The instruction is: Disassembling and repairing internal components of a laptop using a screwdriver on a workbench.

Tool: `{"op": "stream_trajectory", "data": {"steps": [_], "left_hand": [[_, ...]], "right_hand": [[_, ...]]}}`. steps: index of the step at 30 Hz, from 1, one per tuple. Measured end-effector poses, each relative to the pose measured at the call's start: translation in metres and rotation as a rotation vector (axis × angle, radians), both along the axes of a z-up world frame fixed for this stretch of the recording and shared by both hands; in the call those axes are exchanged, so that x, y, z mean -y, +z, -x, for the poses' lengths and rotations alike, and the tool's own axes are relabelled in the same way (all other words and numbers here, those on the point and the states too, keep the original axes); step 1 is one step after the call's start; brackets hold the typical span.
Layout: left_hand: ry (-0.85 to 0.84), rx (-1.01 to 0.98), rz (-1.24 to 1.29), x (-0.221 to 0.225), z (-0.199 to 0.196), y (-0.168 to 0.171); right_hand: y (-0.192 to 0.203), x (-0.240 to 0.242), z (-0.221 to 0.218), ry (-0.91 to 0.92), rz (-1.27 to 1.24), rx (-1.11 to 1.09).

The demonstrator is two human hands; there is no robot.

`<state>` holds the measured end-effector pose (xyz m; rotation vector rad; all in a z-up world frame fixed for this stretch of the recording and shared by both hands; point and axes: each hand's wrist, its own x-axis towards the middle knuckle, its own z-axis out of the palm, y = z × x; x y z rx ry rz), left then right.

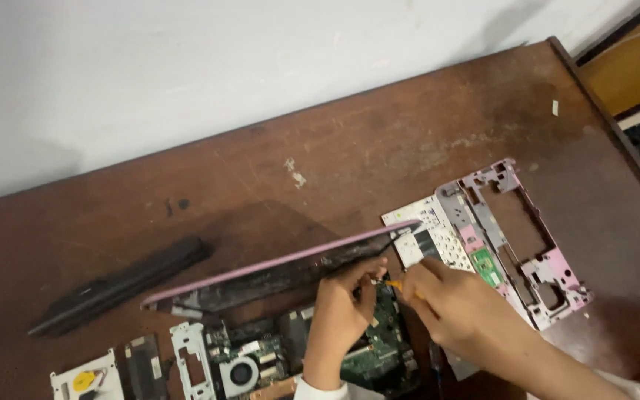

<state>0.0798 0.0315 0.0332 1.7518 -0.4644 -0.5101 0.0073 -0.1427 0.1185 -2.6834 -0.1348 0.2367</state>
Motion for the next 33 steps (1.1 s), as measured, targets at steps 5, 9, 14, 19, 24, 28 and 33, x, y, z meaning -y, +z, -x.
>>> {"op": "stream_trajectory", "data": {"steps": [5,9,14,19,24,28,33], "left_hand": [[0.027,0.078,0.045,0.002,0.001,0.002],[0.070,0.078,0.055,0.000,0.002,0.003],[0.043,-0.034,0.026,0.001,0.001,0.011],[0.045,0.000,0.019,0.004,0.006,0.005],[-0.081,0.005,0.002,-0.010,0.017,0.025],[-0.124,0.089,-0.234,-0.024,0.053,0.060],[-0.056,0.309,-0.408,-0.077,0.109,0.061]], "right_hand": [[-0.026,-0.023,0.004,0.073,0.186,0.125],[-0.018,0.008,0.009,0.099,0.096,0.019],[0.028,0.025,0.055,-0.568,-0.038,0.186],[0.013,0.016,0.124,-0.864,-0.470,0.265],[-0.032,0.032,0.182,-0.838,-0.391,0.447],[-0.064,0.053,0.199,-0.788,-0.233,0.815],[-0.038,0.036,0.178,-0.872,-0.014,0.143]]}}
